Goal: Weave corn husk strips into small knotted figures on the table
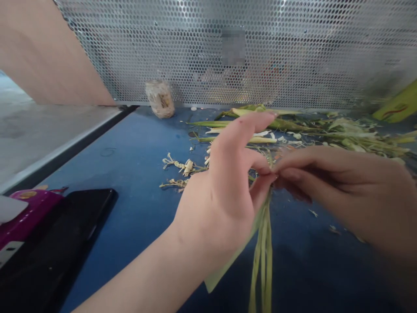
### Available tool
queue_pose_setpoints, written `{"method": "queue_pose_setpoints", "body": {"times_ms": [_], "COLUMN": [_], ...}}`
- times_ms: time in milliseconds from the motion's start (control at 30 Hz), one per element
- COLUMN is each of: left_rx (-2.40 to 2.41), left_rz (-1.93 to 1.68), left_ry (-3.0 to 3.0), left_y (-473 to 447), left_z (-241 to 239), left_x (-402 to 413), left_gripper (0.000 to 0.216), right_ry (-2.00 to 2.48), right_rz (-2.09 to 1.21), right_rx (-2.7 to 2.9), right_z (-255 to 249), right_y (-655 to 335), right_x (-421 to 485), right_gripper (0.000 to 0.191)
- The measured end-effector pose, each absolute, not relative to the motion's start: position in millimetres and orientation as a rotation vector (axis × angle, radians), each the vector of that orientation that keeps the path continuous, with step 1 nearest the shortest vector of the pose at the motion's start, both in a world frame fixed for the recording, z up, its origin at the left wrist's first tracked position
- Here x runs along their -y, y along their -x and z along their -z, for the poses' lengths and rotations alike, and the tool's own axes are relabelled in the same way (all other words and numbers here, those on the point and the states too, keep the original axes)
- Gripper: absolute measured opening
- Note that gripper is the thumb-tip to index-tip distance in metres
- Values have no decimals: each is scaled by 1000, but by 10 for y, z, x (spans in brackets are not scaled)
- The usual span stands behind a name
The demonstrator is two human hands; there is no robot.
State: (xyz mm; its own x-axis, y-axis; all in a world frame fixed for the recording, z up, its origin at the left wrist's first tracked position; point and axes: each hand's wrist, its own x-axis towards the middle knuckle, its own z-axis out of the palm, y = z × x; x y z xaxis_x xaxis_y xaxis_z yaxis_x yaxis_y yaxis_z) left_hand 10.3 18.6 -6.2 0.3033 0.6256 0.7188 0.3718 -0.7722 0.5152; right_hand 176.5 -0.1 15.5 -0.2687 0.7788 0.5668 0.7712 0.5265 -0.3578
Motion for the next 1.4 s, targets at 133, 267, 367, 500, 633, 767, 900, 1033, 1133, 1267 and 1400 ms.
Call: {"method": "queue_pose_setpoints", "body": {"times_ms": [133,267,367,500,633,767,900,1033,1133,1267,1400], "left_rx": [-963,-957,-975,-954,-1101,-1348,-1192,-1219,-1225,-1202,-1147], "left_rz": [-1398,-1431,-1436,-1413,-1225,-771,-475,-375,-677,-964,-1162], "left_ry": [-2352,-2380,-2336,-2286,-2399,-2277,-2096,-1971,-2026,-2125,-1947], "left_y": [-85,-72,-70,-81,-103,-102,-98,-120,-129,-115,-106], "left_z": [67,61,62,93,135,153,150,119,84,61,72], "left_x": [-196,-203,-199,-235,-336,-367,-276,-241,-279,-314,-316], "left_gripper": [34,26,28,42,51,58,87,77,67,61,63], "right_ry": [1269,1246,1251,1252,1420,1651,1815,1809,1717,1542,1391], "right_rz": [-152,-171,-188,-244,-270,-188,-432,-618,-570,-481,-147], "right_rx": [2018,2027,2032,2041,2160,2252,2169,2046,1939,1822,1847], "right_z": [-149,-133,-132,-129,-65,37,87,97,87,44,16], "right_y": [-1743,-1745,-1758,-1779,-1800,-1825,-1854,-1877,-1869,-1825,-1770], "right_x": [6,4,12,4,-64,-143,-181,-214,-232,-209,-136], "right_gripper": [8,6,8,11,10,20,38,37,33,23,13]}}
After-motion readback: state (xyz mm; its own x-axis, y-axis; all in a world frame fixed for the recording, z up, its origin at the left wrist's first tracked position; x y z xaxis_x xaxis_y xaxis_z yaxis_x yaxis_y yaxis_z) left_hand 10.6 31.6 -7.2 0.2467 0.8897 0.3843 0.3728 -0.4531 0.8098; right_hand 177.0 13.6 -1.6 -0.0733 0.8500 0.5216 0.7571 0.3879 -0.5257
